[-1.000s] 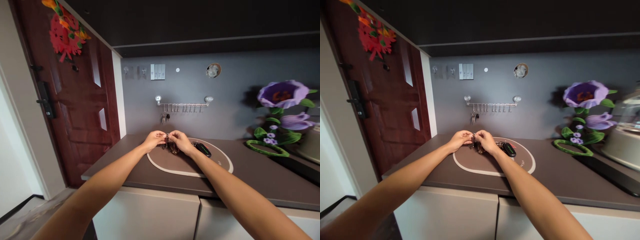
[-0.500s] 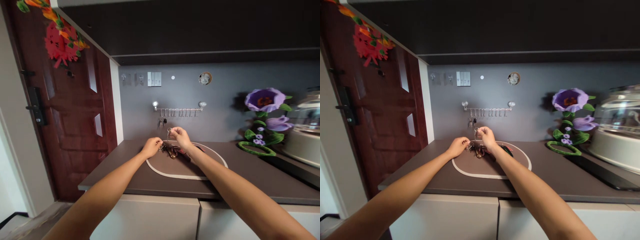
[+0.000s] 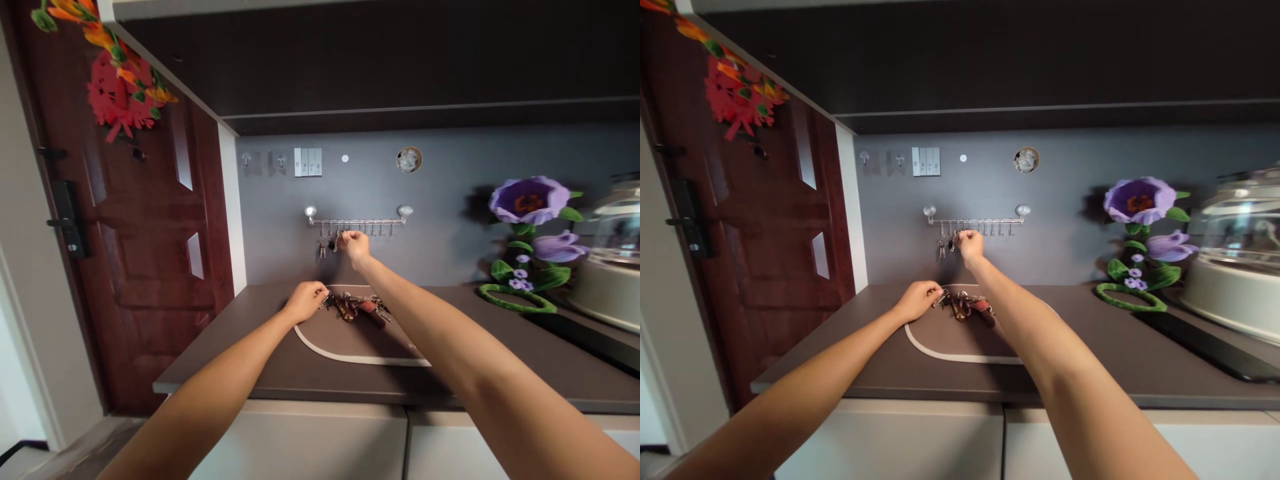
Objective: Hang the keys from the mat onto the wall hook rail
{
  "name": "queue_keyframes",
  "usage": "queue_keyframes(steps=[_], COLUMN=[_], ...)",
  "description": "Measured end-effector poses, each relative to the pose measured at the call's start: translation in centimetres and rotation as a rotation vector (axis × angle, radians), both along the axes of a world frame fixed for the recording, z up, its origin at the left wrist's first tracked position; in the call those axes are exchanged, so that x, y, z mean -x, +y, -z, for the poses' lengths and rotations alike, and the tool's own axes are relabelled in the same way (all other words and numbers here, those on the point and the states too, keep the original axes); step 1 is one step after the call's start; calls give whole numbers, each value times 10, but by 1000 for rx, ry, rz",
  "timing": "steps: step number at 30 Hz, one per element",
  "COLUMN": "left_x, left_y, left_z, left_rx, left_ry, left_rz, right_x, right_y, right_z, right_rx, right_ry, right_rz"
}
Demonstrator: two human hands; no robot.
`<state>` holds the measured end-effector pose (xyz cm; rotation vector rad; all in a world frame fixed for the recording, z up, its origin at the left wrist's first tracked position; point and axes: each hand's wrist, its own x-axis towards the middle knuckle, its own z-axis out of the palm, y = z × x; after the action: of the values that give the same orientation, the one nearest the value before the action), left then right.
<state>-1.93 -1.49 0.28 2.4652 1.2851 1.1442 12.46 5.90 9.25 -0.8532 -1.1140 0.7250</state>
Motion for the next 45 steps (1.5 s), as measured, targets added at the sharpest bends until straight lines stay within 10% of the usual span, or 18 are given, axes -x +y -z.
queue_keyframes(steps=[45], left_x=[5], left_y=[8], left_z=[1], left_rx=[-17], left_ry=[16], left_rz=[-106], right_x=[-4], right_y=[6], right_z=[10], right_rx=[219], right_ry=[53], right_rz=[-136])
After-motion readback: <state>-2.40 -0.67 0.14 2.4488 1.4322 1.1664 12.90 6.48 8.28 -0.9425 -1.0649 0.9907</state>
